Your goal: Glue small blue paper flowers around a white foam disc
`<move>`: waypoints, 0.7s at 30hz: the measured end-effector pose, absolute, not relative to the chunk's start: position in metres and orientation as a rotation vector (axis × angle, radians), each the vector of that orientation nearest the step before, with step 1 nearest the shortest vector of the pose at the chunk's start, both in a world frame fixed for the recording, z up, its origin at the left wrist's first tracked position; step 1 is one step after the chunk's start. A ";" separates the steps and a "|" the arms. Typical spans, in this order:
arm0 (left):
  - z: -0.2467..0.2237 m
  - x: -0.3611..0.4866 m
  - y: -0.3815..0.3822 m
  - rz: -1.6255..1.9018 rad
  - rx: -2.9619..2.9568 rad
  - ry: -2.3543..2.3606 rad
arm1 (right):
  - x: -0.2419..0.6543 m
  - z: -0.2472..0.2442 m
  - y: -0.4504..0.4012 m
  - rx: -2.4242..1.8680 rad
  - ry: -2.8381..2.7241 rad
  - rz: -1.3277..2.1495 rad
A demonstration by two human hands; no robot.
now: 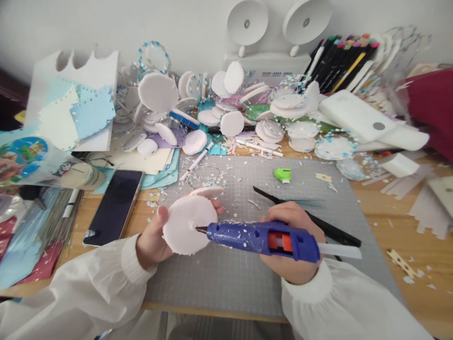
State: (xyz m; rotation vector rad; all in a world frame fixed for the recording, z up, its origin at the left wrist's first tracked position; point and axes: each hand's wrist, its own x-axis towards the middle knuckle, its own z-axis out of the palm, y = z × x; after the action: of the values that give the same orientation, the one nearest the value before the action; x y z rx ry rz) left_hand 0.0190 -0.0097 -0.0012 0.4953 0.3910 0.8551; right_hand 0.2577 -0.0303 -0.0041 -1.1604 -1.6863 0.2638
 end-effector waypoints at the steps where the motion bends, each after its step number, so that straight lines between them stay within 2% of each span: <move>1: -0.001 0.019 -0.010 0.852 0.496 0.390 | 0.258 -0.004 -0.030 -1.160 -1.686 0.251; 21: -0.004 0.020 -0.010 0.862 0.511 0.356 | 0.251 0.003 -0.028 -1.130 -1.638 0.200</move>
State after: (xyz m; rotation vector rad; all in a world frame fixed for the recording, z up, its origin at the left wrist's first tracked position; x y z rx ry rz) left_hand 0.0199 -0.0104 -0.0038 0.5105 0.3564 0.8616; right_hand 0.2512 -0.0275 0.0032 -1.1296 -1.6376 0.1998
